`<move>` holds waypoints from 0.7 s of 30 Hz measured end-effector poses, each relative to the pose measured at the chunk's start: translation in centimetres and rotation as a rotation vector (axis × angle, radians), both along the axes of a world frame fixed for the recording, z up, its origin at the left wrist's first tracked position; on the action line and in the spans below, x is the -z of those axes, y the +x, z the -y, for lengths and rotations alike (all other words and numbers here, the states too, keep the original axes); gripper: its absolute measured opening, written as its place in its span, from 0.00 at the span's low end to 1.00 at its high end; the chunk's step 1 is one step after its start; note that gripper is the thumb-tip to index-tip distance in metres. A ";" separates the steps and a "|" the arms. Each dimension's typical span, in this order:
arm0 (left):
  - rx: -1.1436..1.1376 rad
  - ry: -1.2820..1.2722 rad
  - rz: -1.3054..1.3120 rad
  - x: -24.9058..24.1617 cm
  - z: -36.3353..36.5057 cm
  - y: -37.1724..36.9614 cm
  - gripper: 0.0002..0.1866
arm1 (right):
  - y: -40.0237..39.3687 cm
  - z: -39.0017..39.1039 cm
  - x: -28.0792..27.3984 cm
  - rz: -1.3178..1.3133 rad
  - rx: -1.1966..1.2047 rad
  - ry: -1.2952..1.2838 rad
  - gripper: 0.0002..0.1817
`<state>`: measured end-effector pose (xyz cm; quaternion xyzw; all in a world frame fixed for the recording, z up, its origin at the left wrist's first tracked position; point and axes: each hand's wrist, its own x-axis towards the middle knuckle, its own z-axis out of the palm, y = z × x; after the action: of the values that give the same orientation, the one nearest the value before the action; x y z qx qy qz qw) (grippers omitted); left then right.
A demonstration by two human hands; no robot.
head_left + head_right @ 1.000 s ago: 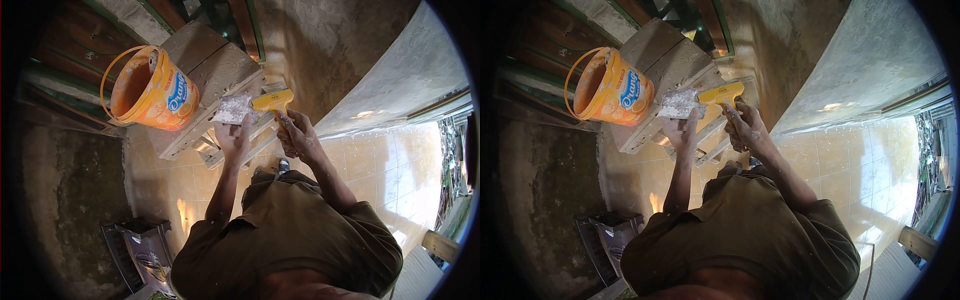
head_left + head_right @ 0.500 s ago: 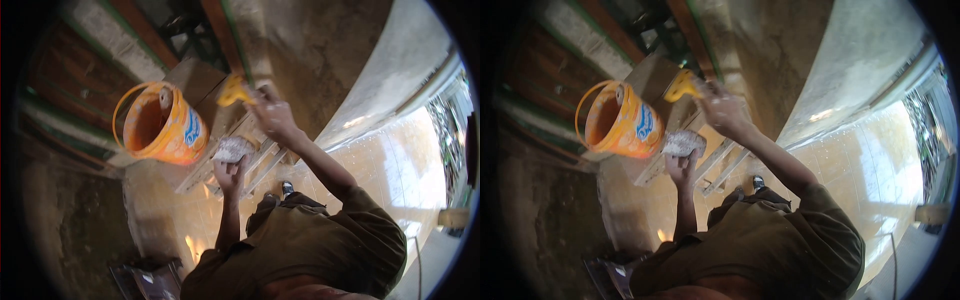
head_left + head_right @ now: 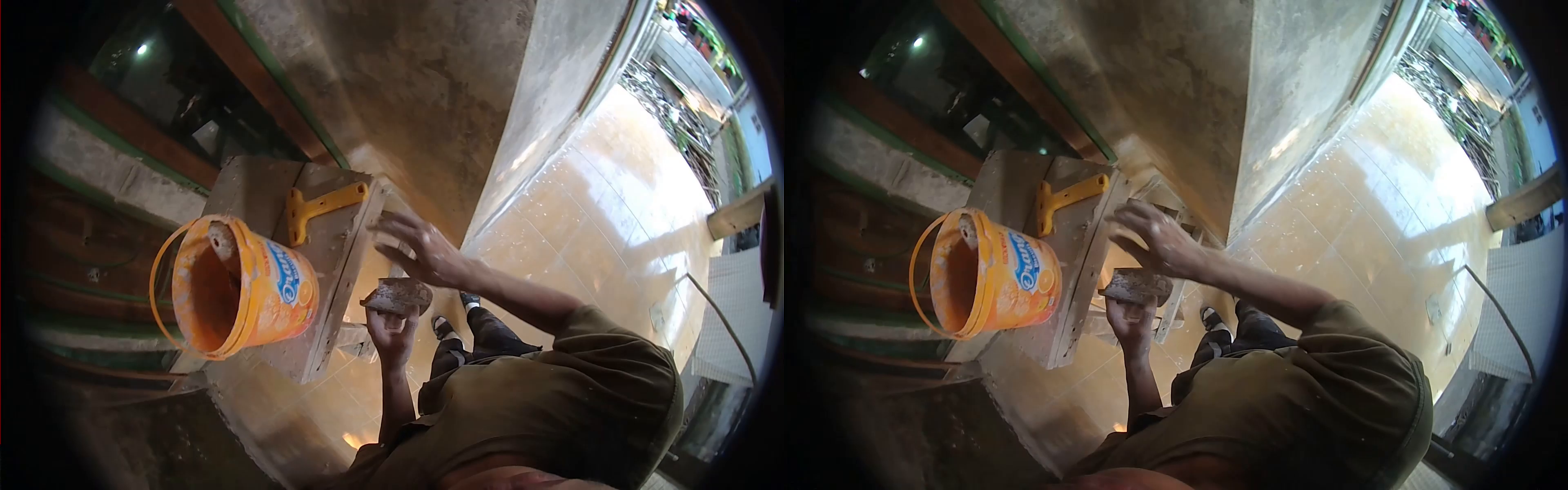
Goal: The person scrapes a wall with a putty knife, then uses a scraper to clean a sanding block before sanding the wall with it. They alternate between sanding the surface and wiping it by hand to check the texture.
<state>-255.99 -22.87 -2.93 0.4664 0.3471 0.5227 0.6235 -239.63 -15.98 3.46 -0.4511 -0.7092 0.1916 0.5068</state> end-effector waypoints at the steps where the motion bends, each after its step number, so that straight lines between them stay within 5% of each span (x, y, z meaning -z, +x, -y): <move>1: 0.023 -0.004 0.007 0.1 -0.2 0.6 0.35 | 0.6 2.0 0.9 -0.060 -0.039 -0.161 0.19; 3: 0.176 -0.013 0.049 0.1 -0.3 2.1 0.35 | 2.4 4.9 3.4 -0.325 -0.208 -0.529 0.22; 4: 0.230 -0.001 0.038 0.7 -0.2 2.8 0.35 | 3.3 6.3 4.3 -0.327 -0.187 -0.531 0.22; 6: 0.344 0.023 -0.001 0.7 -0.4 4.1 0.36 | 5.1 8.7 5.4 -0.730 -0.302 -0.665 0.26; 9: 0.503 0.061 0.024 0.8 -0.3 7.1 0.38 | 7.1 11.2 5.7 -0.800 -0.176 -0.723 0.28; 15: 0.572 -0.078 0.035 -1.5 -0.4 13.7 0.39 | 12.0 13.6 3.0 -0.977 -0.066 -0.617 0.25; 17: 0.575 0.059 -0.005 -1.3 -0.6 15.9 0.35 | 14.5 14.5 1.8 -0.987 -0.066 -0.534 0.25; 18: 0.539 0.113 -0.011 -1.2 -0.7 16.9 0.32 | 15.4 14.7 0.5 -0.979 0.019 -0.386 0.14; 21: 0.332 0.175 -0.009 -1.7 -0.8 20.1 0.13 | 20.4 16.0 0.2 -0.917 0.122 -0.296 0.11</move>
<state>-235.84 -22.08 -1.27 0.5720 0.2212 0.4388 0.6567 -219.23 -32.01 3.27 -0.4283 -0.3503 0.4393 0.7077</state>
